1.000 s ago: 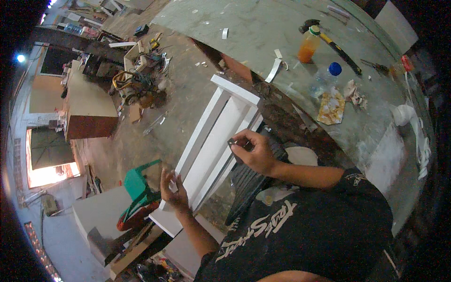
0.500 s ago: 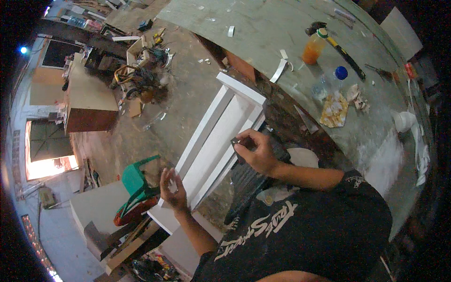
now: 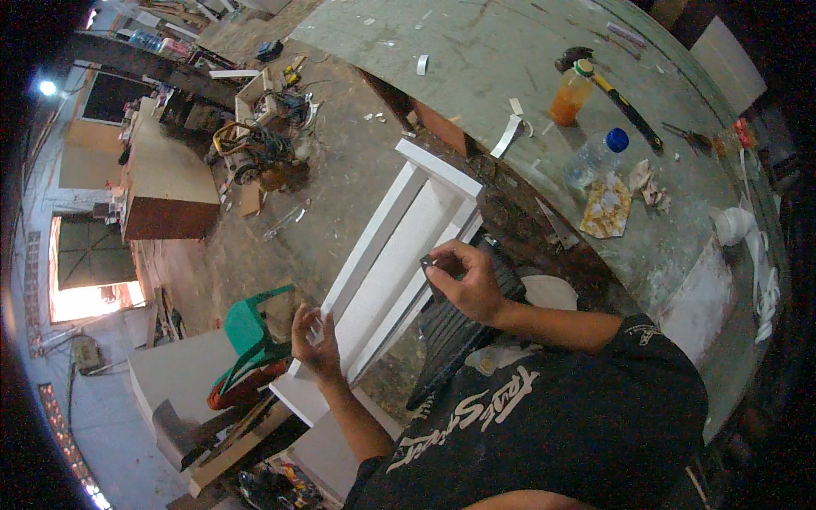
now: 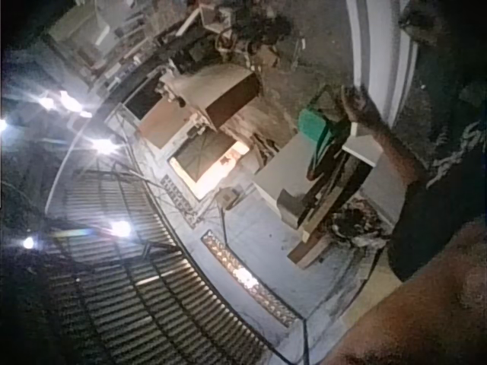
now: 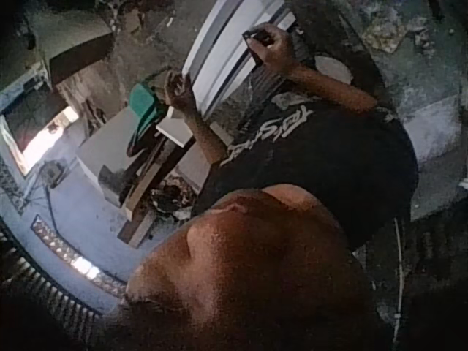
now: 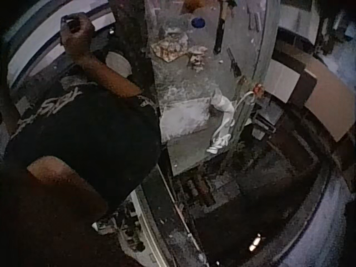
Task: The person wipes the surfaces of a white wooden shelf unit with a cloth and then uses a small metal tool to scrape or apply material to the corners and joints.
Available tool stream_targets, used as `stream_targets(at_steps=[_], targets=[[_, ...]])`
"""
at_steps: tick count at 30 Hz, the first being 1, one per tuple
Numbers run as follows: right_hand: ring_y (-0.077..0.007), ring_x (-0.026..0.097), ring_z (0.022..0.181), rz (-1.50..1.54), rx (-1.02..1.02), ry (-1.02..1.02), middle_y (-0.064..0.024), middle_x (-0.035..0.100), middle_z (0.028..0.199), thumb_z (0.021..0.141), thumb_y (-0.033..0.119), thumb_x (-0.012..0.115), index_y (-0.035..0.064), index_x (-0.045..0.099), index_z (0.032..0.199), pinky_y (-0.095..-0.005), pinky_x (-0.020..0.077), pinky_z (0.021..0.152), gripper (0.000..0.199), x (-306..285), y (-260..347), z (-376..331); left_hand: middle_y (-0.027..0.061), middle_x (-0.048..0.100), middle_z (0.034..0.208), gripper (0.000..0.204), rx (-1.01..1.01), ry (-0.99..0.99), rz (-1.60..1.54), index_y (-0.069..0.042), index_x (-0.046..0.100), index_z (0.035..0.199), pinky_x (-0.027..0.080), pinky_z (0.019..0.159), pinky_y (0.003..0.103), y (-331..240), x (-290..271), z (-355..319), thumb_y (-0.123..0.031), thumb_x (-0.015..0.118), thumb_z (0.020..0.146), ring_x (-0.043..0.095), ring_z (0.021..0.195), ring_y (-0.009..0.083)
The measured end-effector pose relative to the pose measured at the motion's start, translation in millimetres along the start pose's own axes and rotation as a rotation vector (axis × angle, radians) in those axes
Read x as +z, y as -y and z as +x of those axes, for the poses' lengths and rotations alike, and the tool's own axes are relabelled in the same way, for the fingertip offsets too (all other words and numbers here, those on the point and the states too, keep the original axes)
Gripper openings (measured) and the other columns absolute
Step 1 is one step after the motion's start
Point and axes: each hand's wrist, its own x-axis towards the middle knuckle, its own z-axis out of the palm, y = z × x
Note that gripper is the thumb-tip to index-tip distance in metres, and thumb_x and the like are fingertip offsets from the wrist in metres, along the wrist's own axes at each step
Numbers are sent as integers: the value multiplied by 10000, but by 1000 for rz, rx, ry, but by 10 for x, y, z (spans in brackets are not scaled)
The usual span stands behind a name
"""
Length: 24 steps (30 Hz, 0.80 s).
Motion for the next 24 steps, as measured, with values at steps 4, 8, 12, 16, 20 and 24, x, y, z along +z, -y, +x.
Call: stream_targets(at_steps=[4,8,12,16,20,24], targets=[[-76,608,651,23,-25,-2,-38,661,762,856,103,691,25,658,998,-259,496,593,165,11,-62,-1,111,721,1045,521,78,-33,6,-24,594,1288,561,869,347,30,13,-28,-24,804,811,689,955,198],[-75,605,656,7,-19,0,-35,660,766,859,107,691,26,658,999,-257,496,599,165,13,-80,-9,116,727,1063,484,-55,-20,-78,-12,606,1259,554,881,347,-19,2,-54,-27,800,816,689,979,204],[-75,607,669,-13,-3,-4,-34,664,772,862,116,694,30,660,1000,-258,501,613,166,-5,-64,-6,122,729,1079,461,-92,-14,-120,-4,611,1242,550,899,360,-58,7,-41,-25,794,820,690,1002,210],[-77,614,684,-4,-5,1,-32,674,790,859,120,698,32,663,992,-258,511,631,163,10,-18,-4,143,730,1032,442,12,-80,-107,25,617,1212,569,847,345,-24,5,-48,0,784,804,695,913,201],[-76,614,690,41,45,11,-31,682,803,853,118,703,30,666,986,-256,513,637,163,0,-108,-3,144,732,1037,427,-28,-67,-120,13,631,1199,567,853,343,3,6,-71,-1,783,800,701,935,214],[-75,613,692,23,35,-5,-32,684,796,844,113,707,25,668,985,-257,510,634,171,10,-32,-2,141,736,1027,436,13,-79,-111,9,634,1196,561,831,330,37,-2,-69,-6,778,785,702,929,209]])
